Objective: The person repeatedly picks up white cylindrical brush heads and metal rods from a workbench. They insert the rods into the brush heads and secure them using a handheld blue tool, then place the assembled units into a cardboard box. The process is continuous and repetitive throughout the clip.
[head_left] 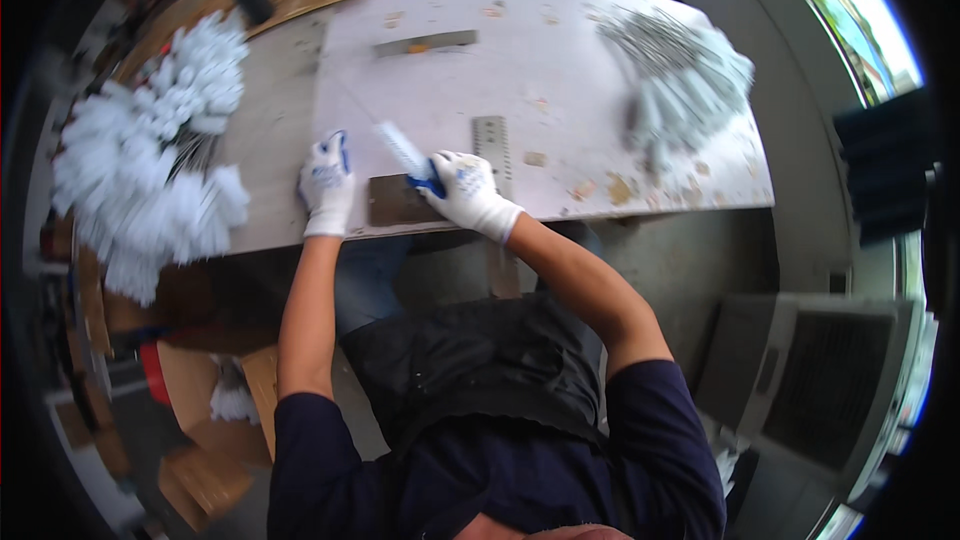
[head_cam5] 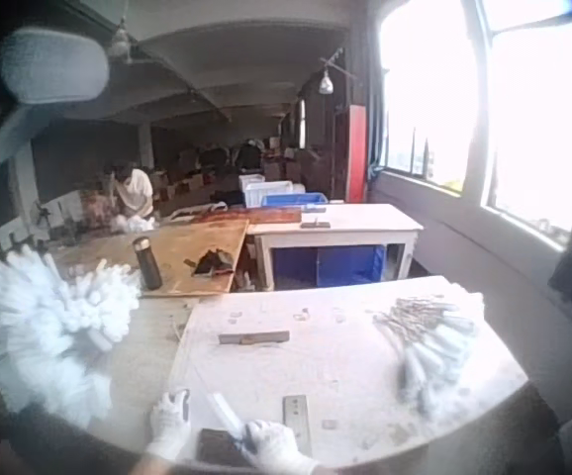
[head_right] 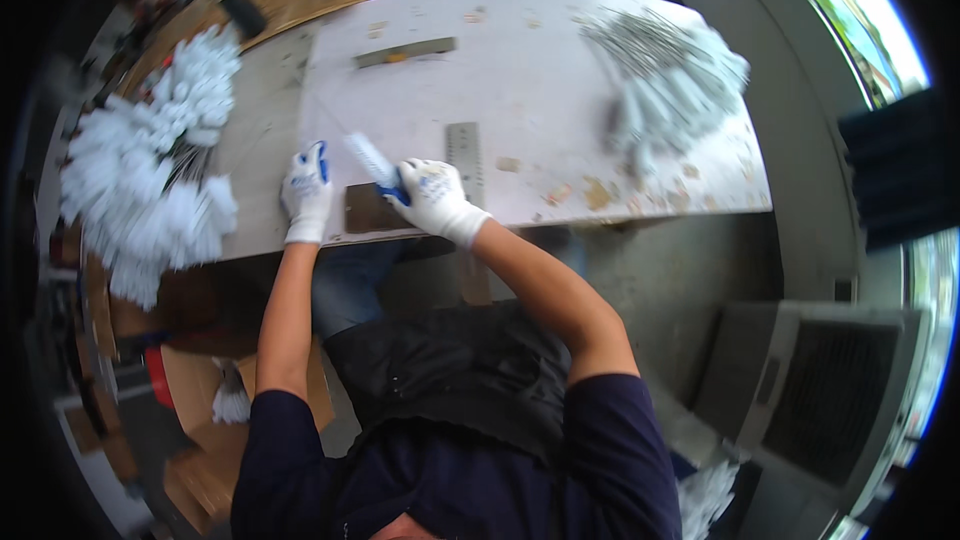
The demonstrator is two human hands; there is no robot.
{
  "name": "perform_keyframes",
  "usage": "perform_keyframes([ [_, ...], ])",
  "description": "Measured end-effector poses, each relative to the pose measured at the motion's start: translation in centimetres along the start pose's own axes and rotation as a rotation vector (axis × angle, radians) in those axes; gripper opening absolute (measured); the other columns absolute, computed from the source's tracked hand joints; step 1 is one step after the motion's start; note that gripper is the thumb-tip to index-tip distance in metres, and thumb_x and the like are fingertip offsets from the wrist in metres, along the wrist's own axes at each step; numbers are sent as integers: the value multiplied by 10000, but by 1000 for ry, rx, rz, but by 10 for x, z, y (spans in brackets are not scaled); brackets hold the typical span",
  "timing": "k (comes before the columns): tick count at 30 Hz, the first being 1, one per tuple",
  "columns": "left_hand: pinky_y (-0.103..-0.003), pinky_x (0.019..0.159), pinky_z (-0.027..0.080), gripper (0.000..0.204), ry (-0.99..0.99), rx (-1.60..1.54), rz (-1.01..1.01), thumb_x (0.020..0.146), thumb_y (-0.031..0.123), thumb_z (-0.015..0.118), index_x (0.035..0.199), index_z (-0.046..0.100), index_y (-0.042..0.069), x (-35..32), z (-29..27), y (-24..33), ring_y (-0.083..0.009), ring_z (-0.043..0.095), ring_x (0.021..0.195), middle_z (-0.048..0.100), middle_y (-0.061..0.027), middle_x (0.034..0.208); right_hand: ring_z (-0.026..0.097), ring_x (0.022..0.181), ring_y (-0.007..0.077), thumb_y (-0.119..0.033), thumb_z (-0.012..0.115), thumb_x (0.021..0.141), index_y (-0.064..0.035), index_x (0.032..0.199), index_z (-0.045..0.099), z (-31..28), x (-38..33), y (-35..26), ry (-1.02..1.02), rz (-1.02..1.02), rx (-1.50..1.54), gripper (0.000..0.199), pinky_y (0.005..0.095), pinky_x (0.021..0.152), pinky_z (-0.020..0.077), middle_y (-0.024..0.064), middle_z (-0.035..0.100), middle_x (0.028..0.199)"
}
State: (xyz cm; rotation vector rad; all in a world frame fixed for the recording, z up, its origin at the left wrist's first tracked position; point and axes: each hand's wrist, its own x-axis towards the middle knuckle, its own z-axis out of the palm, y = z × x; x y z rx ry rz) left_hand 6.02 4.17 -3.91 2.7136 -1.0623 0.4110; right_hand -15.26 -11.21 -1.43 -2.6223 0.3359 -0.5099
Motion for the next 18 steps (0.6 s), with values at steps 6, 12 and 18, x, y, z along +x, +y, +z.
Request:
perform_keyframes([
  [6, -490, 849, 523, 567, 137, -3, 4, 957, 264, 599, 1496, 440, 188, -12, 6, -6, -350, 641, 989, 613, -156, 1076, 670, 925, 361, -259, 677, 881, -57, 953, 600, -75, -38, 41, 62, 189, -51, 228, 464, 817, 528, 168, 667, 963],
  [12, -491, 845, 523, 558, 94, -39, -3, 952, 278, 607, 1476, 459, 155, -11, 0, -4, -355, 643, 983, 618, -154, 1067, 669, 830, 341, -153, 687, 855, -99, 977, 606, -213, -99, 181, 181, 205, -598, 156, 459, 740, 532, 118, 668, 894],
  [18, -492, 849, 523, 530, 104, -55, 3, 944, 301, 623, 1437, 495, 157, -13, 1, -5, -358, 644, 986, 622, -153, 1089, 645, 1097, 339, -440, 665, 918, -33, 1330, 564, -308, -139, 267, 83, 648, -1012, 588, 487, 873, 534, 164, 634, 1254],
])
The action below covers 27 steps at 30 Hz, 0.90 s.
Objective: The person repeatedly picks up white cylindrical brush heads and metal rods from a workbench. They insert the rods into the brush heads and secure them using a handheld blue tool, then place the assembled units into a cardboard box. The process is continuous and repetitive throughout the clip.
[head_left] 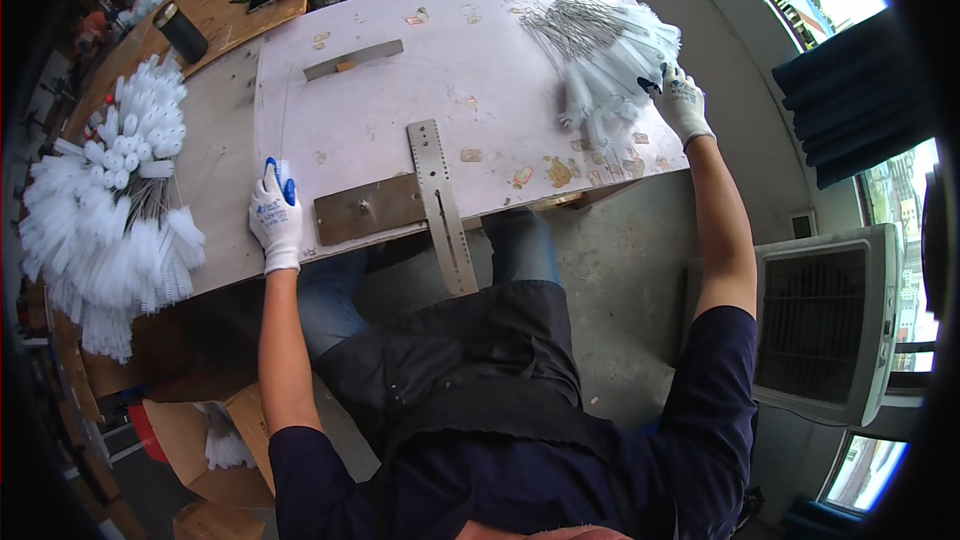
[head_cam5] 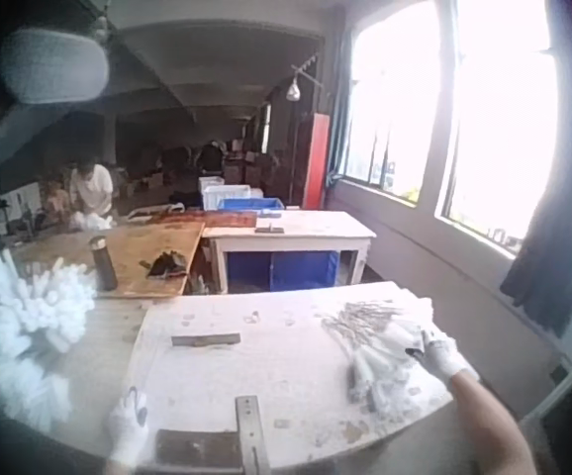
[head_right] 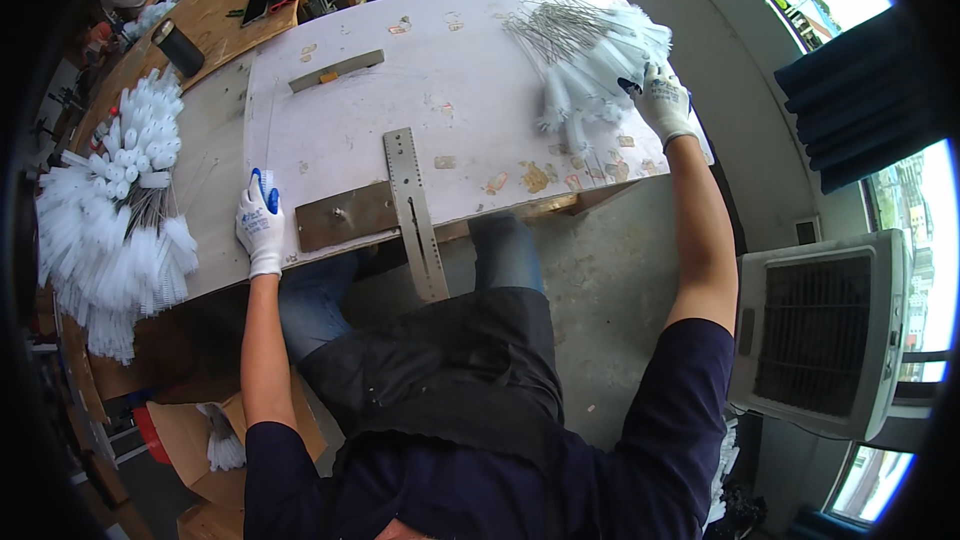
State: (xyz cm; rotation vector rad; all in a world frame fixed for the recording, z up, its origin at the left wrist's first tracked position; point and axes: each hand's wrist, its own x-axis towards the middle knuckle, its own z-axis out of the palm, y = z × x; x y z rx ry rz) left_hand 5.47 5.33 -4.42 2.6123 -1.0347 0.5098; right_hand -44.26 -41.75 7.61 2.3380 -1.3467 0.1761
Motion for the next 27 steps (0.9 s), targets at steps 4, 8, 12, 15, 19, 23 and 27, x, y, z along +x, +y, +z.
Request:
perform_keyframes([
  [4, -493, 864, 518, 536, -21, -3, -24, 946, 306, 620, 1446, 489, 168, 0, -1, 0, -359, 638, 1008, 620, -149, 1105, 614, 1146, 347, -509, 645, 914, -33, 1382, 545, 11, -5, 5, 37, 145, 39, 676, 485, 916, 511, 149, 614, 1311],
  [8, -490, 871, 516, 541, -12, 14, -20, 943, 308, 623, 1450, 488, 171, 0, -1, 3, -357, 632, 1035, 619, -150, 1120, 613, 1116, 347, -434, 670, 908, -74, 1324, 597, 22, -24, -25, 310, 273, 216, 555, 476, 958, 482, 146, 641, 1246],
  [12, -488, 876, 516, 543, 40, 27, 6, 940, 309, 626, 1448, 490, 171, 0, 5, -6, -357, 631, 1046, 619, -149, 1133, 636, 1059, 336, -380, 726, 866, -91, 1242, 622, 12, -26, -64, 313, 328, 335, 486, 477, 901, 513, 140, 665, 1175],
  [15, -486, 871, 518, 539, 35, 30, 8, 941, 308, 625, 1444, 494, 167, -1, 6, -6, -355, 633, 1035, 618, -148, 1120, 644, 1106, 331, -428, 692, 879, -94, 1255, 624, 11, -2, -54, 194, 404, 254, 508, 458, 894, 536, 151, 664, 1213],
  [19, -482, 857, 521, 531, 8, 36, -2, 943, 305, 623, 1440, 501, 165, 0, 0, 4, -350, 637, 1005, 617, -142, 1081, 689, 1061, 338, -418, 551, 948, -133, 1263, 642, 25, 27, -15, -52, 442, 210, 434, 477, 862, 551, 149, 699, 1193],
  [23, -488, 864, 517, 541, -1, 21, 0, 940, 300, 626, 1447, 495, 165, -1, 6, 6, -354, 635, 1006, 616, -141, 1085, 660, 1124, 345, -415, 593, 936, -117, 1321, 619, 36, 35, 1, 94, 475, 270, 488, 471, 921, 528, 159, 660, 1276],
  [27, -497, 885, 509, 561, 28, 7, 12, 932, 276, 625, 1459, 489, 141, -3, 8, 3, -362, 634, 1018, 631, -150, 1123, 614, 1174, 335, -342, 718, 873, -92, 1292, 620, 27, 18, -36, 421, 325, 456, 498, 448, 961, 500, 139, 632, 1300],
])
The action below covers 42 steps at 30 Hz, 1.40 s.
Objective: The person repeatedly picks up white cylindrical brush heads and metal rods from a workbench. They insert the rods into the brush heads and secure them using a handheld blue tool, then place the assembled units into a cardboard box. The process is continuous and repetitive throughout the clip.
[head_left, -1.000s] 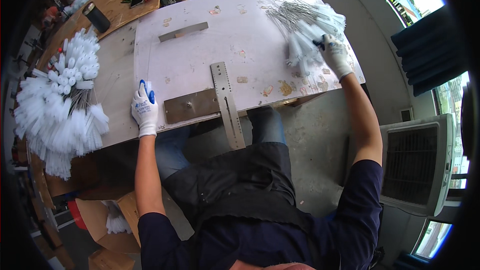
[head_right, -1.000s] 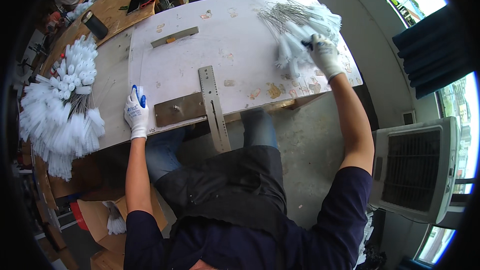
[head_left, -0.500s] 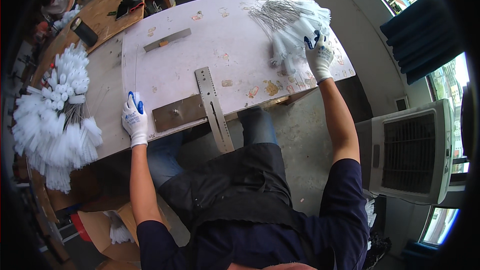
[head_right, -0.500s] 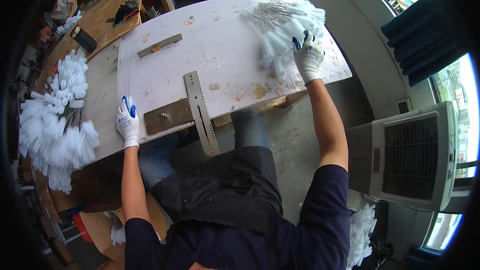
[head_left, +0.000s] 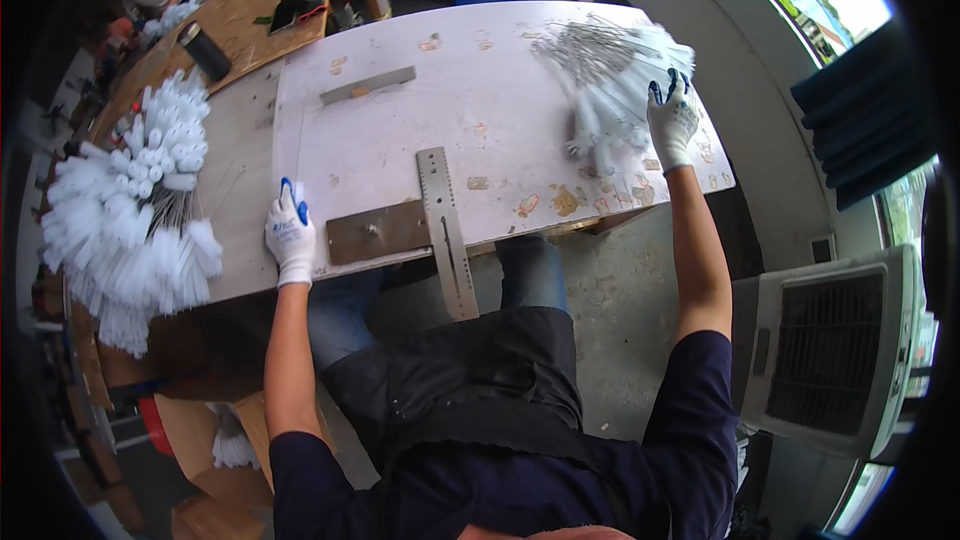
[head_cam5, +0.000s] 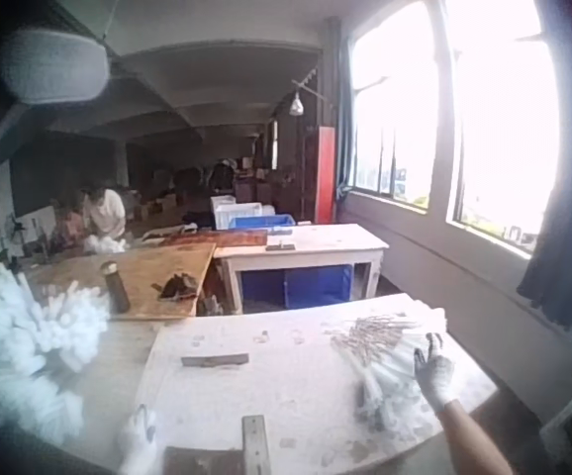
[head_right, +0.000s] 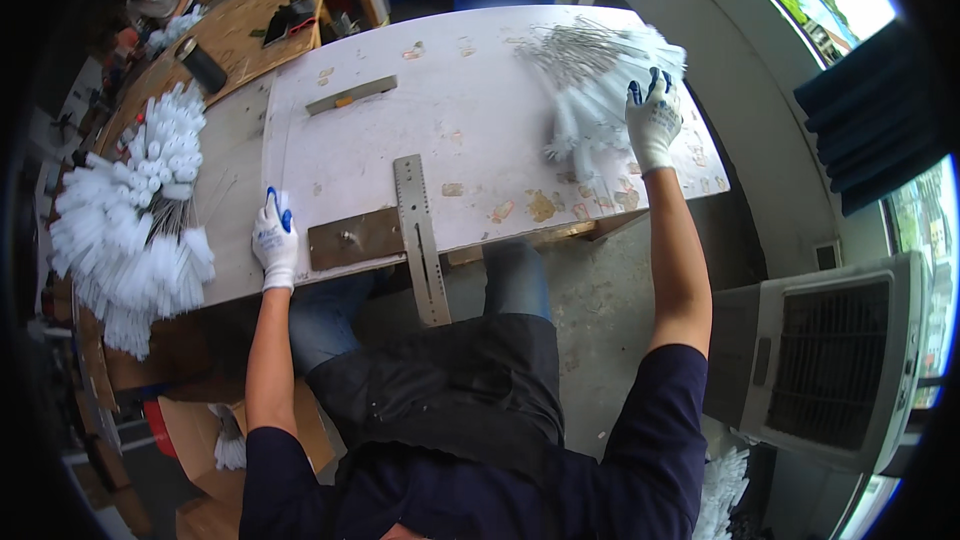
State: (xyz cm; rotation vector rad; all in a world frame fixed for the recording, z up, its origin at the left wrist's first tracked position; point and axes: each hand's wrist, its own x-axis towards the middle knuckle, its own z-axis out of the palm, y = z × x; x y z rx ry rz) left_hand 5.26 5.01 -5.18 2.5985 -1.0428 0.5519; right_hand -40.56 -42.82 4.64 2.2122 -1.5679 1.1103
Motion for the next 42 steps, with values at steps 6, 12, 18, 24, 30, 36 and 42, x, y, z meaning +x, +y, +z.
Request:
perform_keyframes([
  [6, -343, 603, 577, 258, -309, -1342, -742, 899, 154, 670, 1120, 652, 21, 23, -9, 36, -182, 679, 676, 680, -56, 823, 656, 876, 367, -144, 731, 851, -44, 1067, 697, -34, -112, -139, -420, -222, 720, 240, 432, 771, 520, 176, 676, 945],
  [12, -472, 948, 568, 455, -452, -2000, -725, 914, -33, 532, 1369, 516, -27, 26, -24, 83, -347, 673, 1050, 647, -217, 1172, 695, 877, 345, -342, 717, 869, -85, 988, 716, -59, -186, -314, -1023, -344, 855, 283, 430, 797, 533, 150, 721, 926],
  [18, -425, 770, 605, 525, -460, -2075, -751, 898, -83, 515, 1400, 509, 70, 39, -36, 89, -303, 693, 853, 661, -166, 1012, 689, 981, 381, -395, 691, 874, -56, 1031, 730, -16, -212, -357, -1080, -357, 855, 376, 456, 866, 528, 204, 728, 1000],
  [24, -362, 769, 597, 322, -737, -1824, -634, 939, 57, 627, 1236, 605, -64, 45, -24, 68, -261, 713, 866, 697, -177, 1019, 728, 932, 229, -178, 700, 915, 52, 1126, 711, -15, -201, -370, -1280, -175, 847, 313, 349, 836, 553, 199, 756, 1016],
  [30, -276, 686, 544, 365, -794, -1662, -504, 994, 242, 634, 1304, 643, 51, 67, -22, 61, -119, 630, 791, 668, -28, 937, 700, 870, 227, -158, 634, 906, 18, 1060, 721, -2, -194, -363, -1276, -2, 1018, 250, 359, 823, 524, 191, 736, 928],
  [36, -221, 521, 364, 279, -811, -1435, -403, 972, 225, 594, 1161, 748, 90, 77, -32, 60, -58, 443, 590, 592, 52, 756, 686, 849, 207, -126, 615, 903, 27, 1047, 719, -6, -187, -363, -1340, -81, 975, 234, 346, 810, 522, 184, 734, 919],
  [42, -222, 513, 339, 262, -747, -1480, -469, 958, 222, 606, 1116, 767, 89, 69, -21, 69, -53, 422, 580, 577, 65, 721, 679, 808, 175, -126, 621, 918, 48, 1061, 711, 0, -192, -361, -1310, -75, 995, 242, 336, 761, 527, 140, 733, 889],
])
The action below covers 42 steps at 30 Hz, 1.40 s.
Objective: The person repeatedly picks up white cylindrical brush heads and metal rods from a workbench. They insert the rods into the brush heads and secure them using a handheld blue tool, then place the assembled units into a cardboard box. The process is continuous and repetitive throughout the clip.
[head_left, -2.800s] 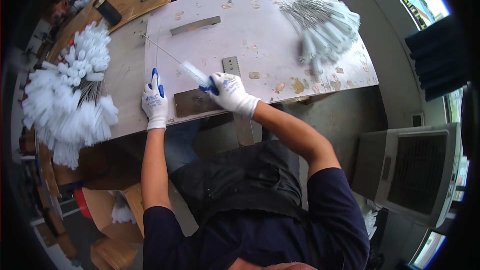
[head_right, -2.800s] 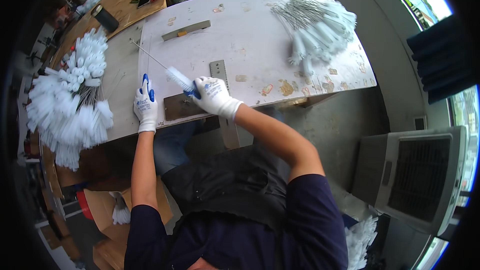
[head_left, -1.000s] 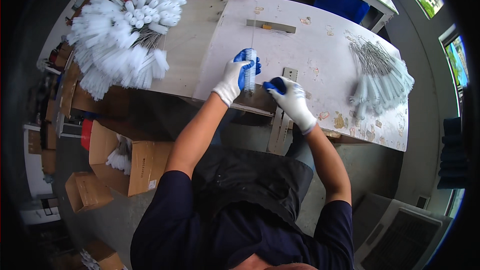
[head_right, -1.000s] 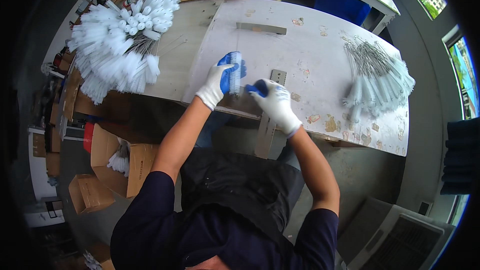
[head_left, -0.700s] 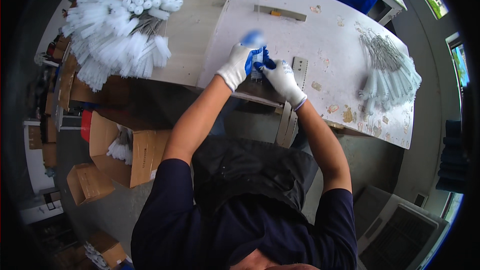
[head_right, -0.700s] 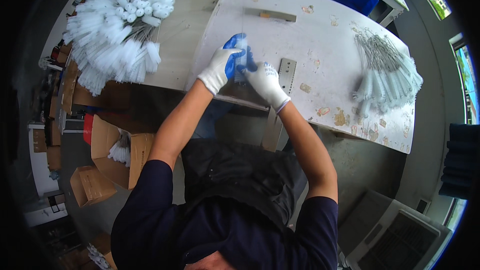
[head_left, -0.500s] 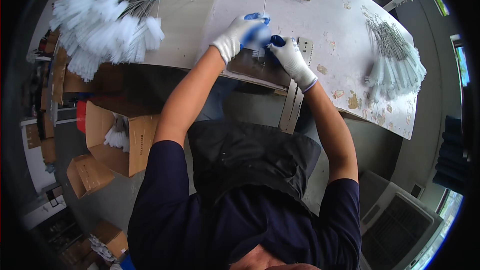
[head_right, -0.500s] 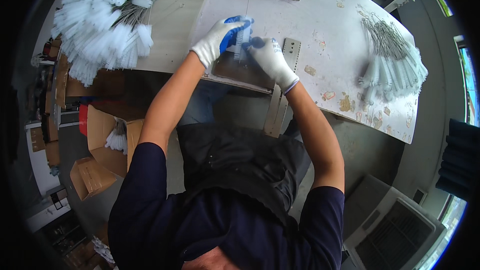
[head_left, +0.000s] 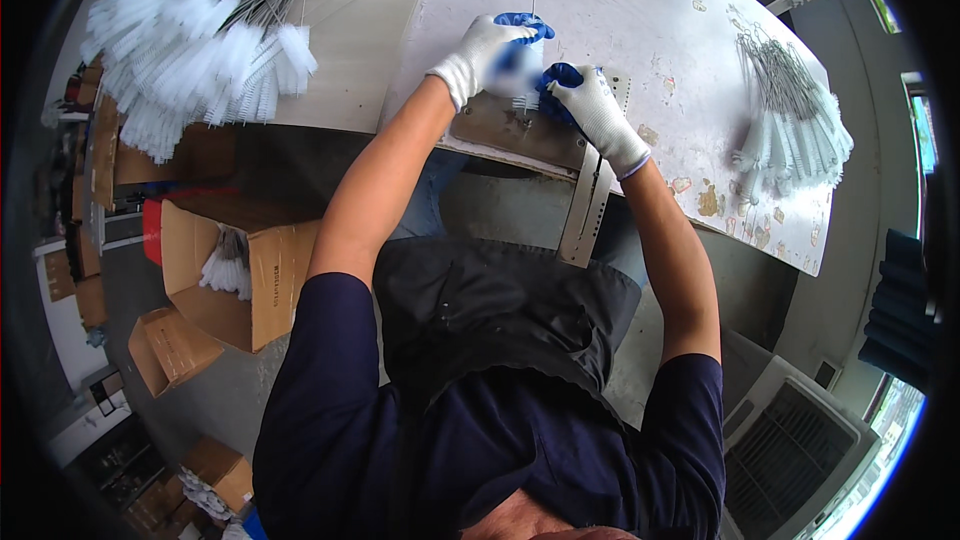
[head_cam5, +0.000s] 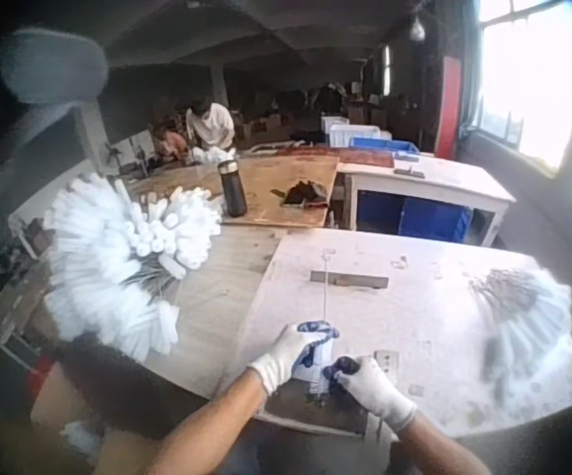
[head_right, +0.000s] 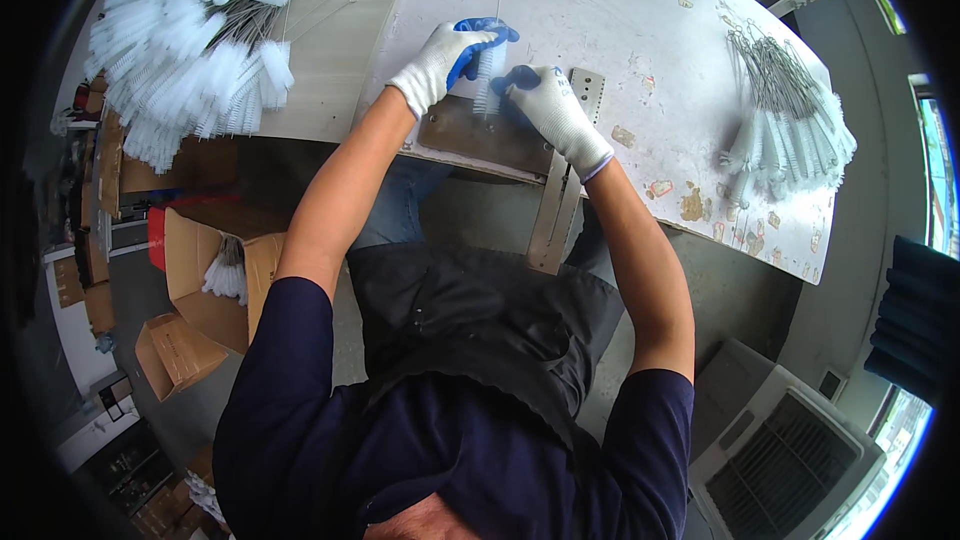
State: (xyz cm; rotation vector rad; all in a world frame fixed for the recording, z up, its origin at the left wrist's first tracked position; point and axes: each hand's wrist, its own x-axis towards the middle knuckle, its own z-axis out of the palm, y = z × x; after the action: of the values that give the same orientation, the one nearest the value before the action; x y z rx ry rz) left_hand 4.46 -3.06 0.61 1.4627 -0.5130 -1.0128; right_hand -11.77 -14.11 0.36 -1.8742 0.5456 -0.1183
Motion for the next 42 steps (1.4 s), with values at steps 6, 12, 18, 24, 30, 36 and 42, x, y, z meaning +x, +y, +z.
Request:
perform_keyframes([
  [6, -222, 519, 348, 253, 55, -46, -52, 940, 234, 639, 1114, 772, 106, 0, 8, -1, -52, 439, 589, 587, 74, 729, 662, 758, 117, -144, 641, 941, 59, 1064, 703, -6, 2, -1, -12, -50, -191, 245, 313, 701, 530, 96, 726, 843],
  [12, -236, 516, 388, 238, 84, 83, -48, 902, 230, 697, 1099, 782, 126, 2, 6, -7, -51, 466, 591, 633, 65, 764, 691, 837, 374, -229, 669, 903, -19, 1000, 705, -3, -6, -1, 7, -155, -440, 234, 433, 780, 530, 205, 708, 894],
  [18, -247, 596, 500, 279, 9, 46, -1, 884, 174, 723, 1138, 757, 66, 5, 5, -10, -82, 595, 700, 718, 11, 890, 622, 1050, 319, -243, 729, 810, -92, 1190, 637, -17, -31, -4, 134, -744, -729, 419, 433, 861, 526, 126, 621, 1183],
  [24, -318, 795, 575, 247, -4, -7, 50, 893, 62, 690, 1127, 724, -10, 20, 8, -22, -165, 689, 874, 750, -63, 1060, 576, 1084, 306, -360, 697, 840, -94, 1342, 583, -21, -21, -7, -241, -921, -1057, 580, 440, 916, 504, 128, 533, 1377],
  [30, -338, 789, 595, 281, 127, 21, -30, 843, 92, 752, 1089, 712, -37, 10, 19, -8, -210, 718, 872, 747, -112, 1045, 592, 982, 252, -347, 613, 905, -93, 1026, 663, -12, 3, -2, -305, -1086, -1208, 286, 395, 787, 508, 88, 602, 1095],
  [36, -420, 750, 559, 284, 57, 582, 91, 770, 284, 712, 903, 759, 38, 13, 52, 2, -239, 691, 768, 750, -177, 873, 650, 933, 286, -285, 573, 913, -75, 1022, 664, -14, -5, 4, -263, -1013, -1180, 254, 411, 808, 512, 139, 659, 1059],
  [42, -395, 856, 532, 311, 411, 424, 330, 903, 256, 675, 1087, 697, 7, -36, 33, -15, -309, 707, 940, 735, -193, 1033, 696, 923, 294, -270, 589, 893, -69, 1027, 675, 16, -23, -27, -332, -668, -1368, 256, 418, 818, 538, 148, 703, 1001],
])
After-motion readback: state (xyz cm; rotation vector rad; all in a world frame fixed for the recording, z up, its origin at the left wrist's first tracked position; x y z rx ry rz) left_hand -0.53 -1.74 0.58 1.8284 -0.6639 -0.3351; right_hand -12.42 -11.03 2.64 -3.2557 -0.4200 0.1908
